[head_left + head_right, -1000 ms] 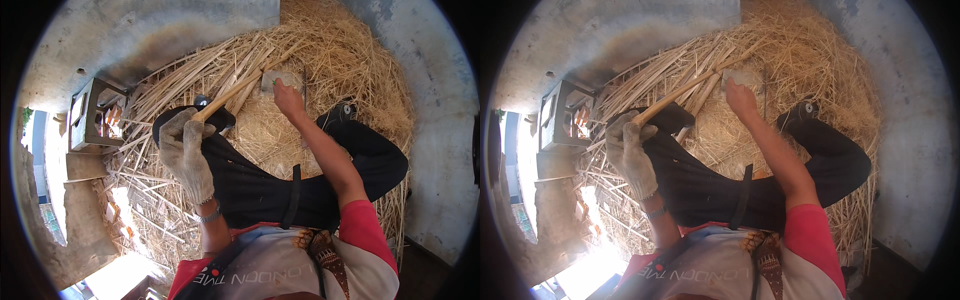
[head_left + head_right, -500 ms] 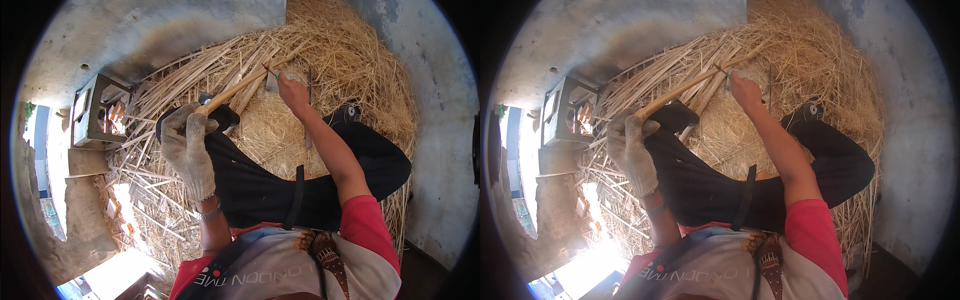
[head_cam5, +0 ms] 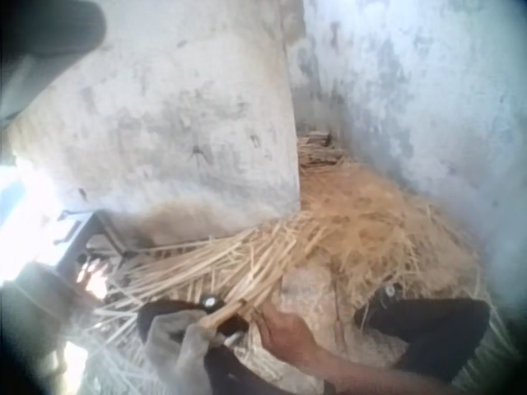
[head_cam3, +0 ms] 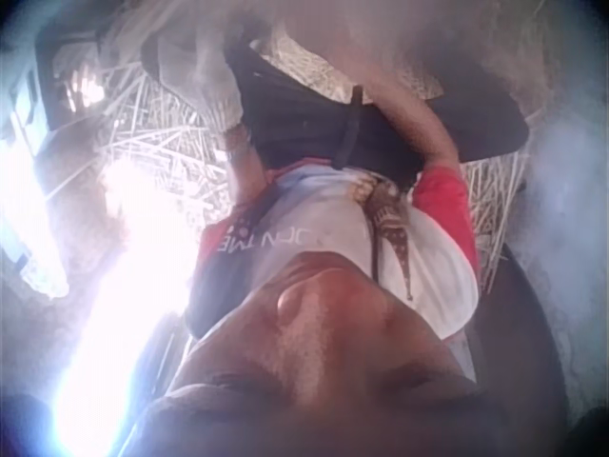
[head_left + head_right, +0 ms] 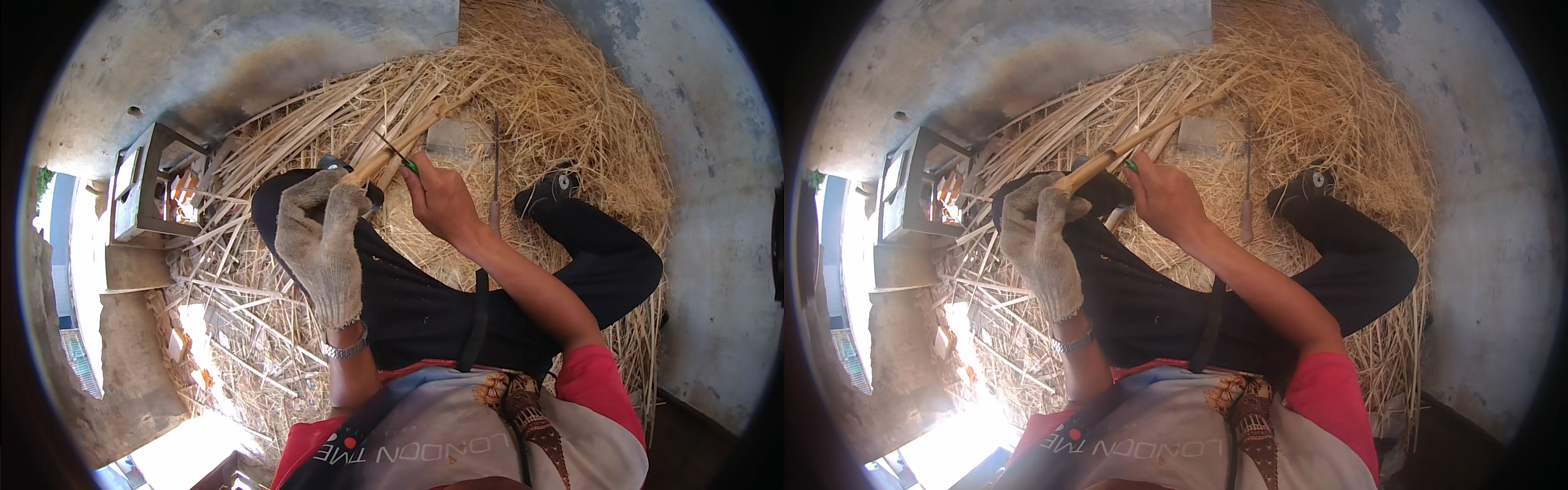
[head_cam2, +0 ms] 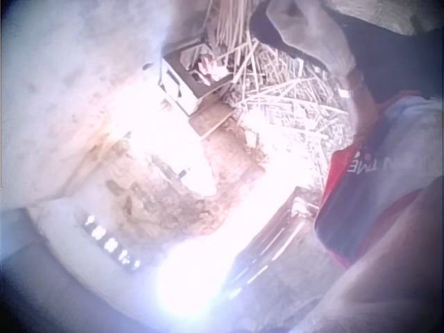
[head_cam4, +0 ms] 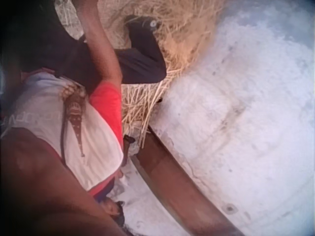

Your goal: The person sits cross-legged on a straw-covered floor and uses a green-handled knife to scrape and shape a long bamboo stick. They hold the stick with a gloved left hand and repeatedly scrape its surface, then switch to a curved metal tool to continue shaping the bamboo.

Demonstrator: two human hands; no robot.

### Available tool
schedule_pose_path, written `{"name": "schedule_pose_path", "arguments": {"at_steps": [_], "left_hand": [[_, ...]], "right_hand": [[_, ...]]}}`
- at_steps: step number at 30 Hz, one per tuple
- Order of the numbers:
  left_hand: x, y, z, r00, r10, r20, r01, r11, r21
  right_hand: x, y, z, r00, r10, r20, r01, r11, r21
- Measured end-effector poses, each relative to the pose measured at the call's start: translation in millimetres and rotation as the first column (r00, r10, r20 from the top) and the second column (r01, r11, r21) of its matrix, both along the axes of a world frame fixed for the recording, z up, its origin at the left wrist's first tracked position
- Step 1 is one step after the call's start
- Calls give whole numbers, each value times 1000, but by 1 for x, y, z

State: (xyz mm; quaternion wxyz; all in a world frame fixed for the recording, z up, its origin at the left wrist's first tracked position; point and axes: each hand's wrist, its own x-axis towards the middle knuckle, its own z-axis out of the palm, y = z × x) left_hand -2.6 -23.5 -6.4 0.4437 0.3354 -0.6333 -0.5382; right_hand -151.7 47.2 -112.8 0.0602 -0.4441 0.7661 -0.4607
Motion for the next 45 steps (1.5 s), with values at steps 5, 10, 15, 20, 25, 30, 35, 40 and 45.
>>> {"name": "schedule_pose_path", "arguments": {"at_steps": [5, 10, 15, 20, 25, 30, 35, 40, 45], "left_hand": [[-2, 6, 5, 1000, 31, -4, -31, 999, -7], [-8, 13, 0, 997, 41, -63, -42, 999, -23], [-9, 13, 4, 999, 16, -34, -18, 999, -46], [-8, 16, 7, 999, 22, -49, -22, 1000, -4], [-13, 12, 6, 999, 48, -23, -50, 996, -73], [-8, 4, 5, 997, 75, -14, -75, 995, -62], [-12, 7, 8, 997, 70, -18, -70, 997, -44], [-6, 3, 8, 996, 71, -52, -73, 997, -21], [-4, -15, -2, 989, 121, -81, -122, 992, -7]], "right_hand": [[-26, 6, -11, 989, -144, -40, 149, 949, 276], [-2, 9, 6, 996, 0, -90, 3, 999, 34], [-47, 9, -50, 980, -184, -78, 198, 949, 246], [-16, 8, -22, 998, -44, -55, 47, 998, 53], [-41, -1, -48, 978, -166, -129, 184, 973, 143], [-22, -3, -30, 979, -47, -200, 49, 999, 3], [-49, -7, -64, 972, -190, -140, 215, 956, 200], [-37, -13, -43, 970, -105, -219, 129, 987, 96], [-49, -24, -53, 968, -161, -194, 209, 943, 259]]}}
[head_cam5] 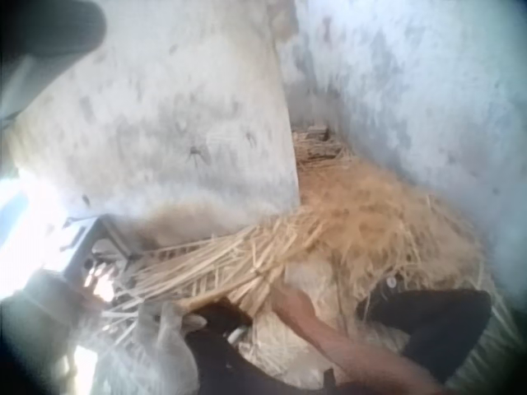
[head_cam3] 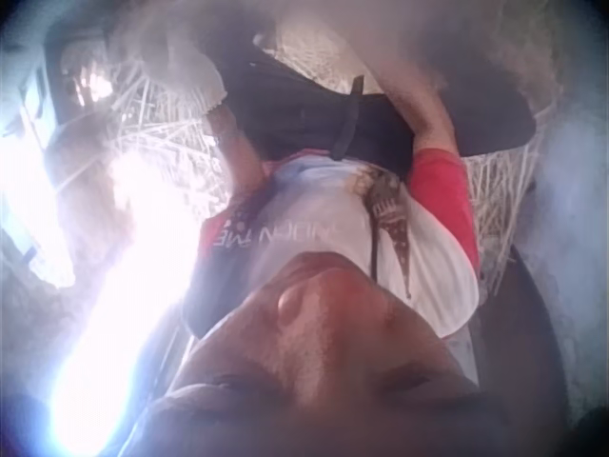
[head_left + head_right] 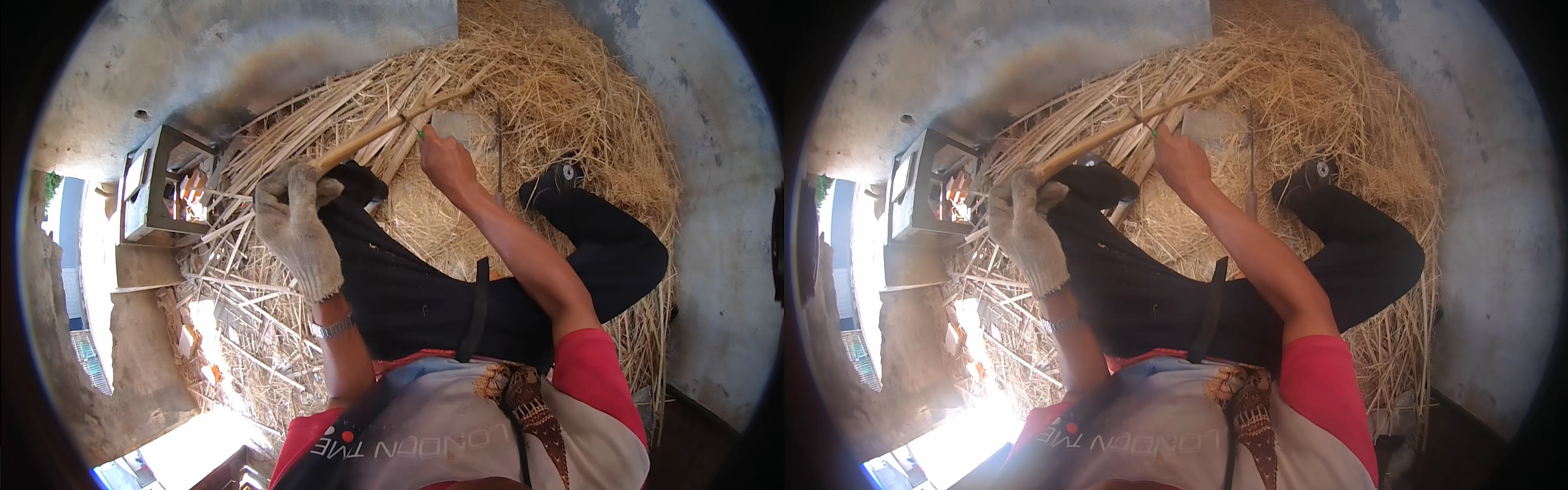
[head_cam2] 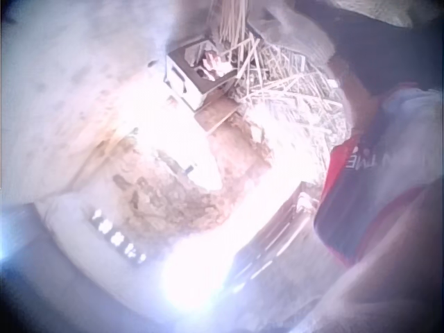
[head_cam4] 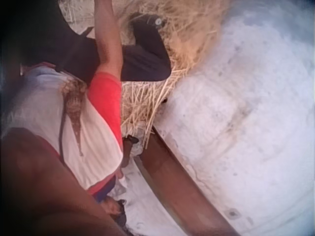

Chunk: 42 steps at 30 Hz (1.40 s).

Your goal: The person sits cross-legged on a straw-covered floor and uses a green-handled knife to scrape and shape a long bamboo stick. They hold the stick with a gloved left hand and repeatedly scrape its surface, then switch to a curved metal tool to continue shaping the bamboo.

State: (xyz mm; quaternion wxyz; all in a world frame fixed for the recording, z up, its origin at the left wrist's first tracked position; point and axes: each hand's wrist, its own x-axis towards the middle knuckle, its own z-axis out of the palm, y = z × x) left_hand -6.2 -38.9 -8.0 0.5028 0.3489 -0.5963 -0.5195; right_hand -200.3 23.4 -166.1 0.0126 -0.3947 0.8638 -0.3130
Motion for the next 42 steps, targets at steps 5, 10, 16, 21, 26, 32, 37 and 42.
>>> {"name": "schedule_pose_path", "arguments": {"at_steps": [5, 10, 16, 21, 26, 32, 37, 42], "left_hand": [[3, 11, 1, 999, -13, 35, 13, 1000, 25], [5, 2, -6, 1000, -18, 19, 19, 1000, -7], [6, 3, -3, 997, -53, 64, 54, 998, -16], [2, -6, 3, 998, -62, 2, 62, 998, -3], [12, -2, -1, 994, -97, 55, 96, 995, 7], [10, 4, -5, 996, -94, -9, 94, 995, 18], [11, 4, 2, 995, -99, 17, 98, 994, 40], [8, 5, 0, 996, -94, 11, 93, 995, 43]], "right_hand": [[8, 4, 1, 998, 19, 53, -23, 997, 72], [-13, -1, -1, 999, 0, 40, -6, 988, 157], [-73, 16, -39, 976, 15, -219, 40, 969, 244], [-87, 4, -63, 973, 33, -227, 9, 983, 181], [-78, 6, -32, 642, 41, 765, -104, 994, 34], [10, 14, 50, 922, 296, 250, -266, 953, -147], [46, 25, 67, 972, 225, 68, -222, 974, -54], [16, 20, 28, 996, 59, 67, -63, 997, 55]]}}
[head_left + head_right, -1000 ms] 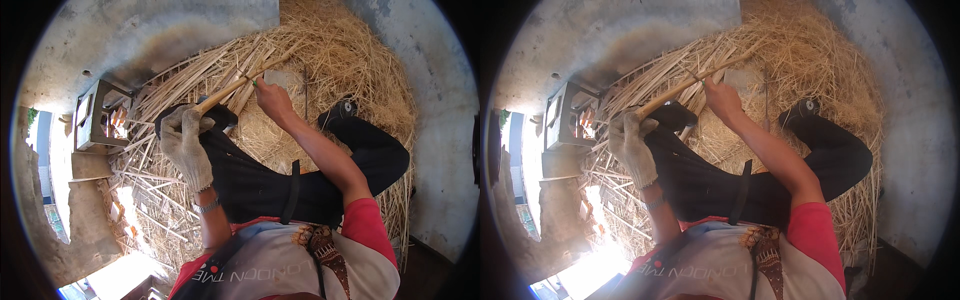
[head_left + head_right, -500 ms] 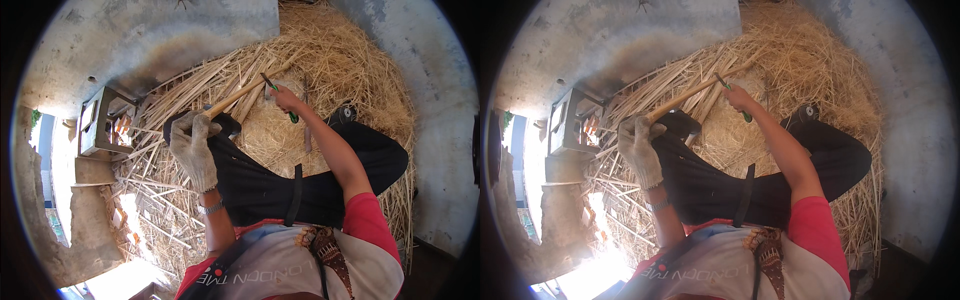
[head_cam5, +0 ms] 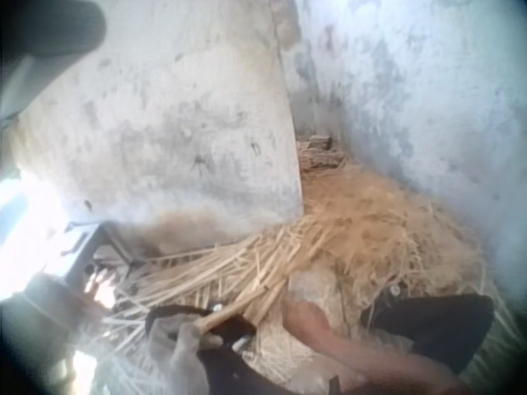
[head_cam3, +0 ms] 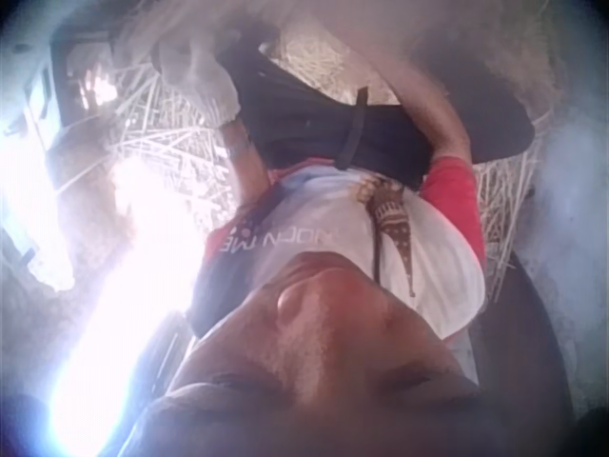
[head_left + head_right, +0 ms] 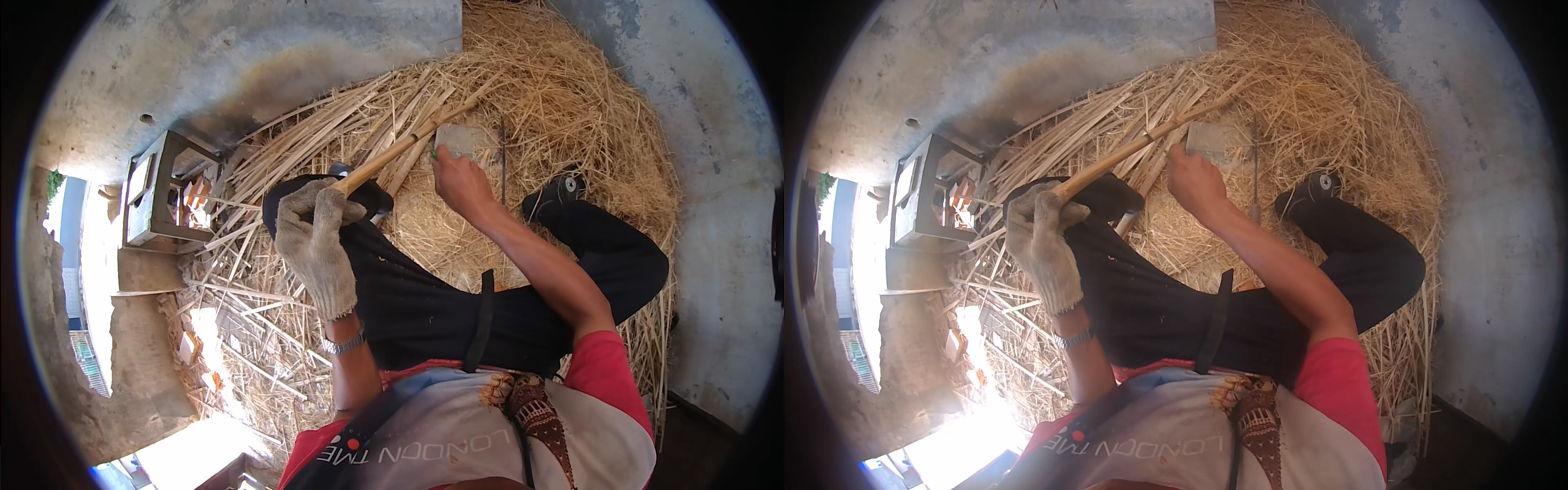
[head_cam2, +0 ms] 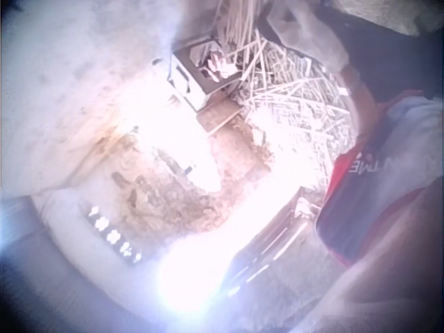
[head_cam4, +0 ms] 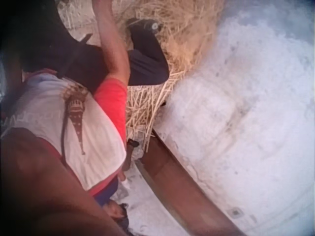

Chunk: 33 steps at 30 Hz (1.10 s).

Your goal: The person sits cross-legged on a straw-covered floor and uses a green-handled knife to scrape and shape a long bamboo stick. They hold the stick with a gloved left hand and repeatedly scrape its surface, then switch to a curved metal tool to continue shaping the bamboo.

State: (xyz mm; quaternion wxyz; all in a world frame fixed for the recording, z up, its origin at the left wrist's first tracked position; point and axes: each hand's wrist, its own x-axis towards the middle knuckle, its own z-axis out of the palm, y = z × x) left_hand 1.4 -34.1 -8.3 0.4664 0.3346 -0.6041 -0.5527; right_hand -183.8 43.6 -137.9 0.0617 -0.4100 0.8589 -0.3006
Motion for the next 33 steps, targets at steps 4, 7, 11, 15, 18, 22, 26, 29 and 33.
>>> {"name": "schedule_pose_path", "arguments": {"at_steps": [4, 7, 11, 15, 18, 22, 26, 29, 33], "left_hand": [[-4, 1, -4, 1000, 13, -12, -13, 1000, -6], [-10, 8, 4, 1000, 10, -8, -10, 1000, -2], [-16, -1, 8, 993, 112, 30, -111, 994, -16], [-21, 5, 15, 990, 140, 30, -140, 990, -19], [-26, 12, 19, 988, 136, 71, -133, 990, -52], [-21, 13, 15, 993, 86, 82, -80, 994, -71], [-22, 20, 8, 998, 56, 33, -53, 996, -71], [-22, 22, 12, 997, 47, 60, -42, 996, -85], [-19, 17, 15, 989, 85, 120, -72, 992, -105]], "right_hand": [[40, 9, 39, 968, 250, -2, -242, 934, -262], [24, 2, 22, 994, 99, 36, -85, 955, -284], [35, -7, 42, 991, 116, 68, -99, 972, -213], [60, 0, 74, 976, 209, 64, -184, 943, -276], [41, -1, 50, 996, 90, 20, -84, 980, -178], [16, 7, 44, 995, 88, 46, -83, 992, -98], [50, 27, 95, 944, 323, 64, -288, 905, -312], [29, 21, 69, 981, 123, 152, -111, 990, -88], [22, 16, 53, 987, 141, 73, -128, 978, -165]]}}
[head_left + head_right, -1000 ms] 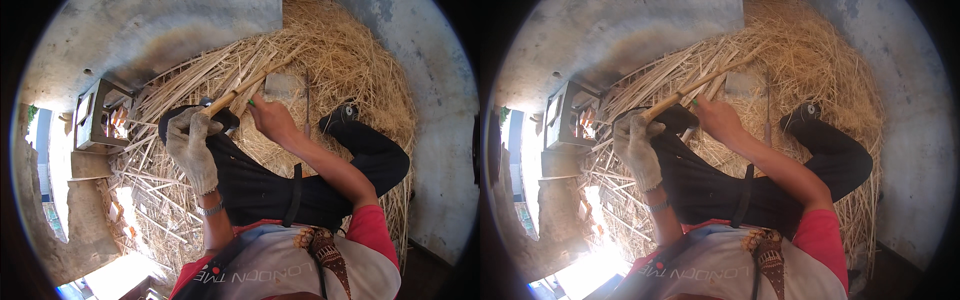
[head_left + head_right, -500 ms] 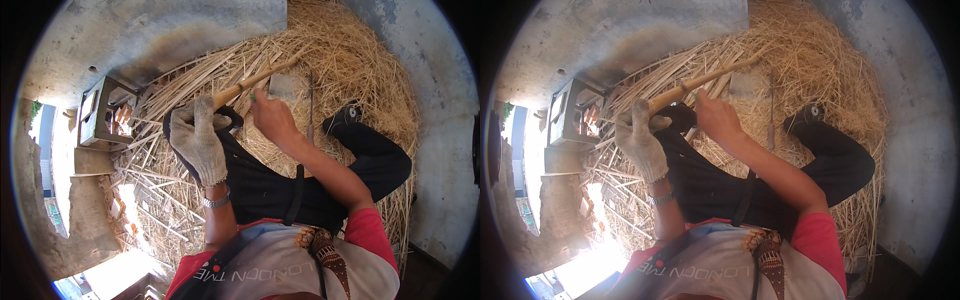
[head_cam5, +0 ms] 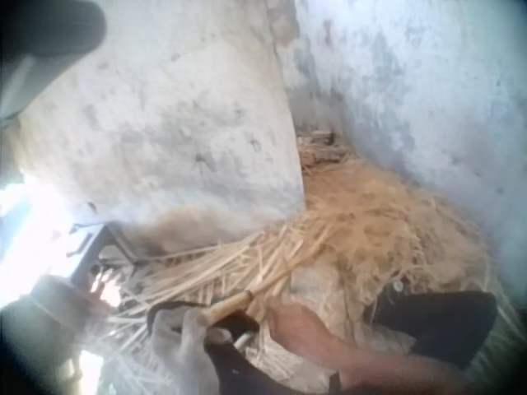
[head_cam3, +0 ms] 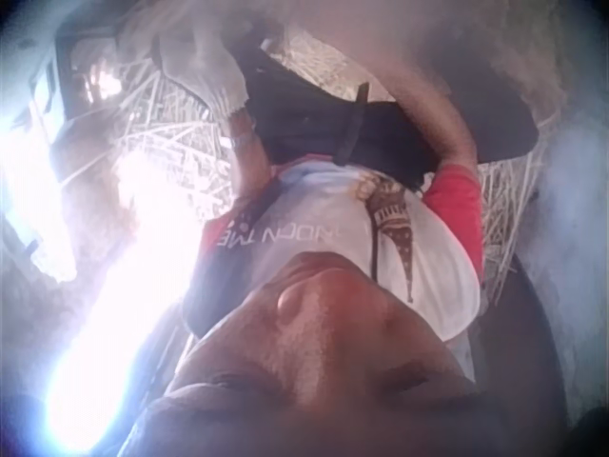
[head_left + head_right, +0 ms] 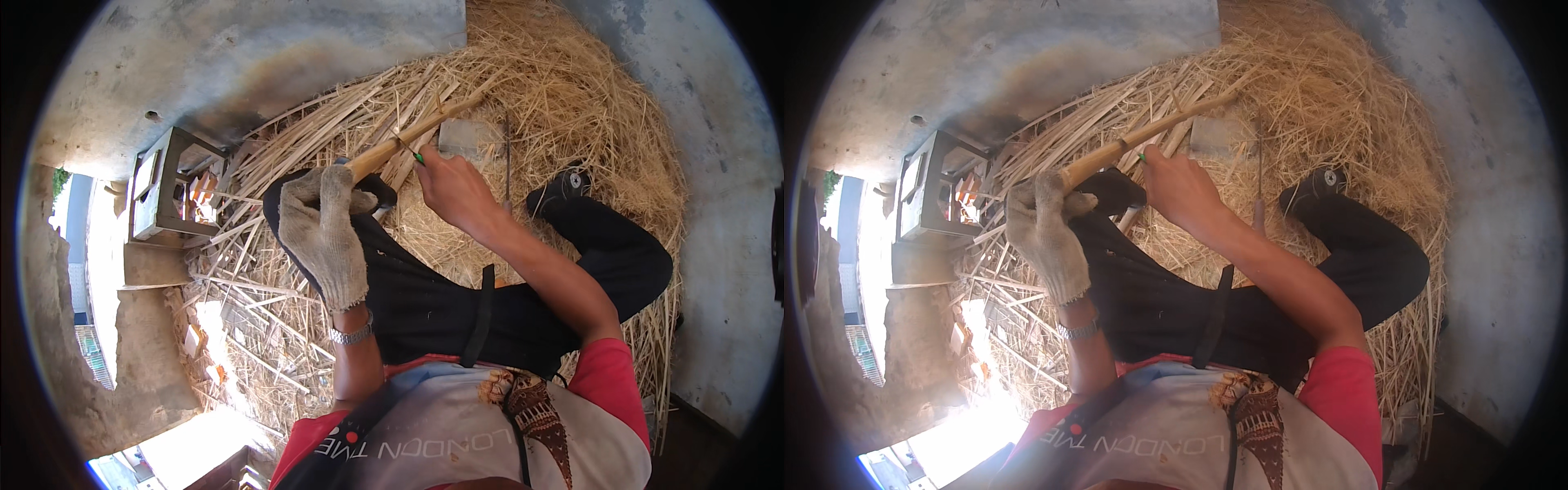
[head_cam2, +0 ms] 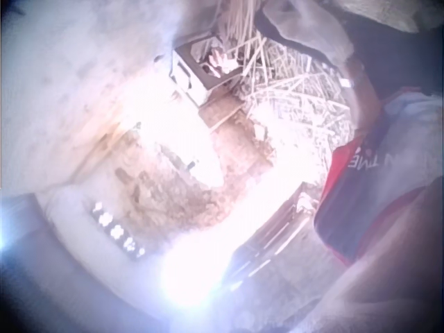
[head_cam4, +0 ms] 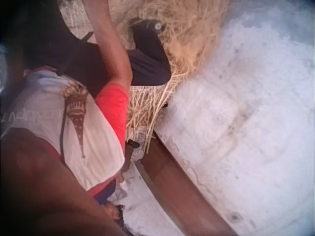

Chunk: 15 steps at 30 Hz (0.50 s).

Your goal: The person sits cross-legged on a straw-covered floor and uses a green-handled knife to scrape and shape a long bamboo stick. They hold the stick with a gloved left hand and repeatedly scrape its surface, then switch to a curved metal tool to continue shaping the bamboo.

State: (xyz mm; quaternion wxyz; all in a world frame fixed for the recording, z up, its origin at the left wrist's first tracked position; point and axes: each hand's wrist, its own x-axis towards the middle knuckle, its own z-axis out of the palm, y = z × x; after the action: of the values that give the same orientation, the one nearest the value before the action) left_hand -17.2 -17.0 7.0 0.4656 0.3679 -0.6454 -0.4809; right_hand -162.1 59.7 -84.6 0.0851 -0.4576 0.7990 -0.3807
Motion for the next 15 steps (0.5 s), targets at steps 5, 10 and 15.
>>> {"name": "schedule_pose_path", "arguments": {"at_steps": [5, 10, 15], "left_hand": [[0, 3, -3, 997, -12, -82, 16, 999, 51], [7, -1, 2, 999, -26, -26, 27, 999, 46], [11, 1, -7, 998, -29, -52, 30, 999, 21]], "right_hand": [[28, 9, 46, 993, 118, 9, -118, 992, 48], [-13, 0, -10, 997, -77, -7, 77, 986, 150], [12, 9, 13, 991, 126, -35, -126, 992, 0]]}}
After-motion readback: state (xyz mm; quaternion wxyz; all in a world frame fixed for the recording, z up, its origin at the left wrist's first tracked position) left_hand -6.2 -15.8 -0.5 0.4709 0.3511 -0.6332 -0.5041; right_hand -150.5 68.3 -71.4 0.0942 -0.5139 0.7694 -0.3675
